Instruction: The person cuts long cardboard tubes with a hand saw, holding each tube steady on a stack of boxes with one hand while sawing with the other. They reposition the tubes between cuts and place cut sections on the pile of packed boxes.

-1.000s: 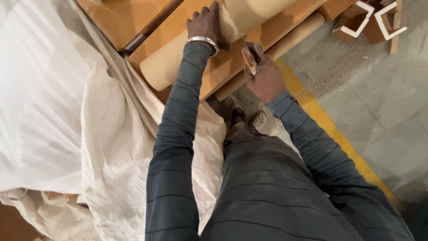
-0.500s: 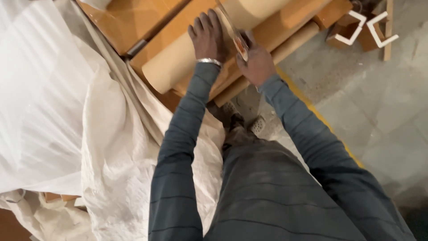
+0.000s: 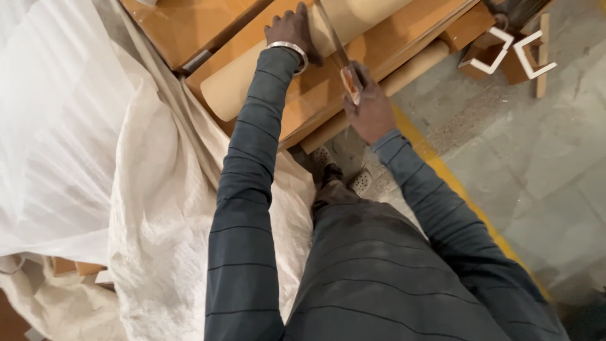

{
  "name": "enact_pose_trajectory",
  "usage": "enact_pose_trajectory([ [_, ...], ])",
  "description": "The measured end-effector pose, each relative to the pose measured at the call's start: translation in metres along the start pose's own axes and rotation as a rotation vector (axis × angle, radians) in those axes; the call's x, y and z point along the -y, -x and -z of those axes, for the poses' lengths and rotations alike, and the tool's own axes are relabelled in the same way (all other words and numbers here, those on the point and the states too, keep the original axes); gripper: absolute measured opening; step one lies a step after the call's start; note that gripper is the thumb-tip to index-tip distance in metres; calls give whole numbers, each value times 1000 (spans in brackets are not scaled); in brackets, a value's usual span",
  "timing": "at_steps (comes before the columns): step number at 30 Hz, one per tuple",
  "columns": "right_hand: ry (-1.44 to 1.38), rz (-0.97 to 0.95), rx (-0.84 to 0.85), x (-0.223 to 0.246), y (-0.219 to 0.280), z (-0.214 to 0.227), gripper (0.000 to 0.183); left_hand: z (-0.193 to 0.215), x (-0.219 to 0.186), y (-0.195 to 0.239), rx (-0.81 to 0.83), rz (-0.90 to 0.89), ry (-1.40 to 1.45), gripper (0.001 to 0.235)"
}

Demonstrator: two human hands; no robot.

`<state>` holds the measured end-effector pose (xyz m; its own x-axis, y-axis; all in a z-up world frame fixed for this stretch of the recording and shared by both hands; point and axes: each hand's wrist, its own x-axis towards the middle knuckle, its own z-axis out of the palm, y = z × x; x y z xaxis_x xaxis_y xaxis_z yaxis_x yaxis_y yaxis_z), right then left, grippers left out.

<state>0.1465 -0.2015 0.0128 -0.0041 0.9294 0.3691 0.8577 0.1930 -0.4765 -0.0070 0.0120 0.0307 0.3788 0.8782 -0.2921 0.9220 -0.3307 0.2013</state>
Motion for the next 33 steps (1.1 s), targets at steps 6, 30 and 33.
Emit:
enact_pose_trajectory([
  [6, -107, -195, 218, 16, -11, 32, 67, -2, 4, -6, 123, -11, 28, 110],
  [30, -47, -87, 218, -31, -52, -27, 65, -56, -12, 17, -570, -18, -95, 82],
  [33, -175, -108, 179, -13, -60, -13, 69, -39, -9, 18, -403, -51, -21, 73],
])
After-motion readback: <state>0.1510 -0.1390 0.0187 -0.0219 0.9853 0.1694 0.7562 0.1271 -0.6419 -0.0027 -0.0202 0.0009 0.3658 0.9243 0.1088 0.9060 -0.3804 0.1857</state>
